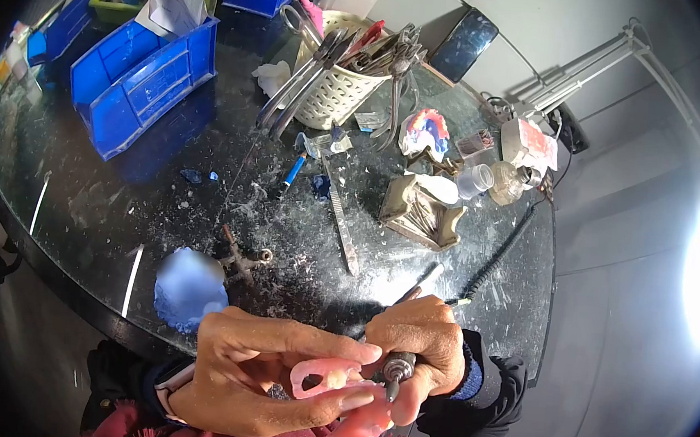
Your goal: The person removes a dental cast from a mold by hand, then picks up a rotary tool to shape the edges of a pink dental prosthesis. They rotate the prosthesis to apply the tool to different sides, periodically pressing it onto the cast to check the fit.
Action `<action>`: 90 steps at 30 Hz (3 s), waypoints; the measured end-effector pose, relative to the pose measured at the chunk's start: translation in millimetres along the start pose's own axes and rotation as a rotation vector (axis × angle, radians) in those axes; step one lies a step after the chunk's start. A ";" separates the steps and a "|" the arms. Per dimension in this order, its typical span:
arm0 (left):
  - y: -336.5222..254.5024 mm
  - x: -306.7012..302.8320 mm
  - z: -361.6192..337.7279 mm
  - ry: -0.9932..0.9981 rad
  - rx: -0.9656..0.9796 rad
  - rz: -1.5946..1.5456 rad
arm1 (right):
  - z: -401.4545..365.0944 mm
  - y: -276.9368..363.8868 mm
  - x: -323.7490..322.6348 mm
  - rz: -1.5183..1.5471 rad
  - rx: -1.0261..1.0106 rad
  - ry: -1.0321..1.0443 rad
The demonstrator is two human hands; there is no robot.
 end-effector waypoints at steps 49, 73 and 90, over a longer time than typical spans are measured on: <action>-2.3 -8.9 -1.3 -0.106 0.177 0.331 | 1.8 6.1 -12.2 -0.489 -0.002 -0.076; -1.2 -7.7 -2.3 -0.135 0.221 0.358 | -1.6 5.1 -13.3 -0.684 -0.069 -0.184; 9.0 -2.8 -11.3 -0.343 0.243 0.391 | -5.0 0.4 -15.7 -0.671 -0.039 -0.176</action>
Point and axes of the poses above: each hand's wrist, its own z-axis towards the middle knuckle, its own x-axis out of the palm, y = z × x, the point moved 3 cm from there along z, towards the middle knuckle, and after that the axes turned 7 degrees about x, right-handed, at the moved point
